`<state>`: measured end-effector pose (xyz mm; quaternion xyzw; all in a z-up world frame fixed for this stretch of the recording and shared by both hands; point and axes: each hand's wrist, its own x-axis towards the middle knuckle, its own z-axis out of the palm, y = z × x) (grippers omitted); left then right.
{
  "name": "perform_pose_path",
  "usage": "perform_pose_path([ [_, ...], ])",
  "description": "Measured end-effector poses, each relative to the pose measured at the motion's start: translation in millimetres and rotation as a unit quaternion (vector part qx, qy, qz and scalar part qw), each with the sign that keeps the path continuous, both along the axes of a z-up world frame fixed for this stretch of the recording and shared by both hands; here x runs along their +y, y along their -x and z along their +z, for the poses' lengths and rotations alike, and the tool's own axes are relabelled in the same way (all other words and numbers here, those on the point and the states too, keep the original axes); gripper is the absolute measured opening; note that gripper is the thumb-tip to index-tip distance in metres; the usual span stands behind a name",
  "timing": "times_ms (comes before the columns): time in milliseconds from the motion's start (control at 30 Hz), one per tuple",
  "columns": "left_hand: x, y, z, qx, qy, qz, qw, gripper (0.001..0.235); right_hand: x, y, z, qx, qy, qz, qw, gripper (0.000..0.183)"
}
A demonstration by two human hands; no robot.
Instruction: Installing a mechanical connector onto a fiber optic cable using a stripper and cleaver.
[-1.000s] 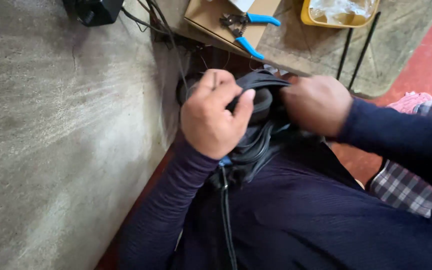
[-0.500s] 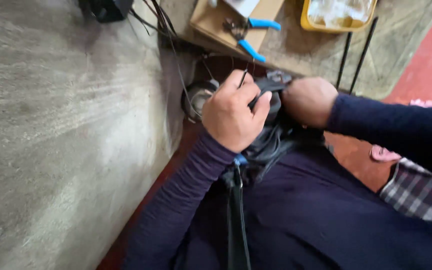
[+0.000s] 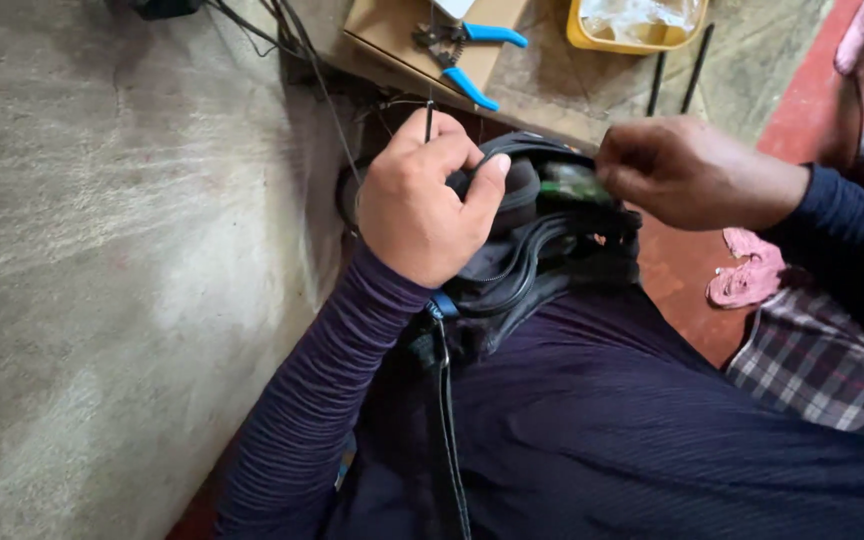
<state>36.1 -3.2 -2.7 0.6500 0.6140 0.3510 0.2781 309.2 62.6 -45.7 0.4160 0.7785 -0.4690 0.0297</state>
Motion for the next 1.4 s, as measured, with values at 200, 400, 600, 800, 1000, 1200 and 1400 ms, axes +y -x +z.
perform_pose_path([
  [200, 4.2, -9.2, 0.7, 0.001, 0.007, -0.017, 1.0, 0.021, 0.7, -6.9, 12.5, -0.008, 0.055, -0.055, 0.997, 0.02],
  [400, 6.5, -11.7, 2.3, 0.0, 0.008, -0.021, 1.0, 0.021, -4.5, -11.5, 7.3, 0.039, 0.032, -0.111, 0.992, 0.019],
  [600, 6.1, -10.7, 3.0, -0.003, 0.014, -0.019, 1.0, 0.02, -1.2, -14.4, 10.8, 0.118, -0.106, 0.034, 0.987, 0.029],
  [800, 5.1, -7.1, 5.5, -0.004, 0.004, -0.025, 1.0, 0.02, -6.1, -9.1, 18.2, 0.038, -0.016, -0.023, 0.999, 0.034],
  [1000, 3.4, -6.2, 6.6, -0.007, -0.007, -0.024, 1.0, 0.02, -2.6, -23.2, 18.5, 0.03, -0.077, -0.055, 0.995, 0.011],
  [1200, 0.7, -5.7, 11.1, -0.008, 0.003, -0.028, 1.0, 0.022, -5.0, -30.9, 10.2, 0.149, 0.028, -0.144, 0.978, 0.009],
  [1400, 8.3, -5.9, 24.1, -0.046, -0.015, -0.065, 0.997, 0.04, -1.0, -25.9, 9.7, 0.296, 0.138, -0.246, 0.913, 0.016],
])
